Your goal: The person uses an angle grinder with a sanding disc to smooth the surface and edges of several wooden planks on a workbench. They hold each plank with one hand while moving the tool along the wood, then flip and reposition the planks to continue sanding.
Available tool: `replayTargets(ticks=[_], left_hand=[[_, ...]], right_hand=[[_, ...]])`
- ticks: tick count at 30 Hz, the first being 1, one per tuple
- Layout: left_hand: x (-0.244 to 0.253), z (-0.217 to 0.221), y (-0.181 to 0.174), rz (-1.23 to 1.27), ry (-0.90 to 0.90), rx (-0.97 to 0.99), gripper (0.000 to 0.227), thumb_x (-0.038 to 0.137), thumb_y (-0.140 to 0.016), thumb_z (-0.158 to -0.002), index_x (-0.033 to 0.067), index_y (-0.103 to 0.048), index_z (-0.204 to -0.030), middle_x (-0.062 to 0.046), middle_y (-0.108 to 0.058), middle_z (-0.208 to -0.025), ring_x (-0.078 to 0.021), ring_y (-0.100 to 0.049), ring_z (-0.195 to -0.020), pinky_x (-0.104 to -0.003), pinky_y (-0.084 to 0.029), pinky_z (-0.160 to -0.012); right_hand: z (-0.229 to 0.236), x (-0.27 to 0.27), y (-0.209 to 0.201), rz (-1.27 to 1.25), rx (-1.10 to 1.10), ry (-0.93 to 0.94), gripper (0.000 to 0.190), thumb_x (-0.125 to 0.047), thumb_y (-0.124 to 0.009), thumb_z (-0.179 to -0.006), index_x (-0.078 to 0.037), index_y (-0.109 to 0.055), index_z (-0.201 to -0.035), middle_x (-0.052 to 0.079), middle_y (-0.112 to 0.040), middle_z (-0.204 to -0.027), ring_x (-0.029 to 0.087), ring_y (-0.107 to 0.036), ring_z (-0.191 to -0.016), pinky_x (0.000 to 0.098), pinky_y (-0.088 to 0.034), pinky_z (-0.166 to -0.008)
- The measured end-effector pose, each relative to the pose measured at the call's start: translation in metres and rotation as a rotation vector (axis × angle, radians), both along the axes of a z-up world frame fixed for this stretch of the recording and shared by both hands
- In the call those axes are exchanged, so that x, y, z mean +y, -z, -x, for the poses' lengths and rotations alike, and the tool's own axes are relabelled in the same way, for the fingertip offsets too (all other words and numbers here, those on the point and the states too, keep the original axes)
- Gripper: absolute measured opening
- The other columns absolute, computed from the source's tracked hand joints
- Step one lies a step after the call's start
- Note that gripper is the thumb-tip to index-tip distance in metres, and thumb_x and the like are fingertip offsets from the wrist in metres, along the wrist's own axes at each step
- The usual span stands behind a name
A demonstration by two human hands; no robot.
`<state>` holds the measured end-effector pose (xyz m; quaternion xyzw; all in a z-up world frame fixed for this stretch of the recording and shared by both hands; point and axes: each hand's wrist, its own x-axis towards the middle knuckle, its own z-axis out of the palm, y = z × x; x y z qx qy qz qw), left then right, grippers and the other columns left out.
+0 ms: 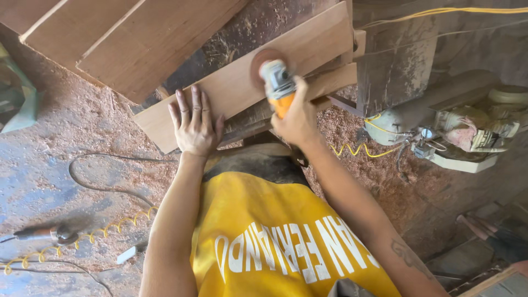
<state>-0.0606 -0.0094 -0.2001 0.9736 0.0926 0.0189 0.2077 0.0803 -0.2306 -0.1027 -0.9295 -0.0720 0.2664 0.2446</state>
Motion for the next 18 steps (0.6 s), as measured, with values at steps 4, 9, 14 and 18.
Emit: replayTargets(ticks=[4, 9, 14, 18], left_hand=[[-0.001, 0.002, 0.000, 0.018, 0.004, 0.016, 0.065, 0.040, -0.066, -0.104, -0.0036, -0.057, -0.151, -0.021, -0.039, -0.167, -0.0515, -0.027, -0.154, -0.068, -0.025, -0.122], [-0.002, 0.001, 0.001, -0.009, 0.013, 0.017, 0.064, 0.038, -0.066, -0.102, -0.0045, -0.058, -0.149, -0.022, -0.040, -0.166, -0.0530, -0.027, -0.153, -0.069, -0.024, -0.122], [-0.004, -0.006, -0.001, -0.057, 0.042, -0.016, 0.063, 0.038, -0.067, -0.099, -0.0031, -0.059, -0.146, -0.021, -0.041, -0.162, -0.0540, -0.029, -0.150, -0.070, -0.025, -0.121], [-0.001, -0.007, -0.009, -0.035, 0.014, 0.012, 0.068, 0.040, -0.068, -0.097, -0.0036, -0.055, -0.148, -0.022, -0.040, -0.161, -0.0550, -0.029, -0.149, -0.068, -0.027, -0.120]], right_hand=[[-0.051, -0.049, 0.012, -0.037, -0.275, 0.039, 0.095, -0.003, -0.079, -0.074, -0.007, -0.019, -0.147, 0.031, -0.062, -0.122, 0.048, -0.068, -0.109, 0.0552, -0.055, -0.095], [-0.105, -0.097, 0.027, -0.017, -0.259, 0.254, 0.088, -0.009, -0.078, -0.076, -0.010, -0.022, -0.144, 0.024, -0.066, -0.116, 0.045, -0.071, -0.104, 0.0537, -0.059, -0.090], [-0.131, -0.130, 0.045, 0.009, -0.365, 0.268, 0.090, -0.005, -0.080, -0.074, -0.008, -0.022, -0.142, 0.024, -0.067, -0.117, 0.043, -0.071, -0.105, 0.0510, -0.060, -0.089], [-0.090, -0.101, 0.036, -0.107, -0.373, 0.156, 0.090, -0.003, -0.080, -0.075, -0.006, -0.019, -0.141, 0.024, -0.068, -0.119, 0.041, -0.074, -0.102, 0.0504, -0.063, -0.086]])
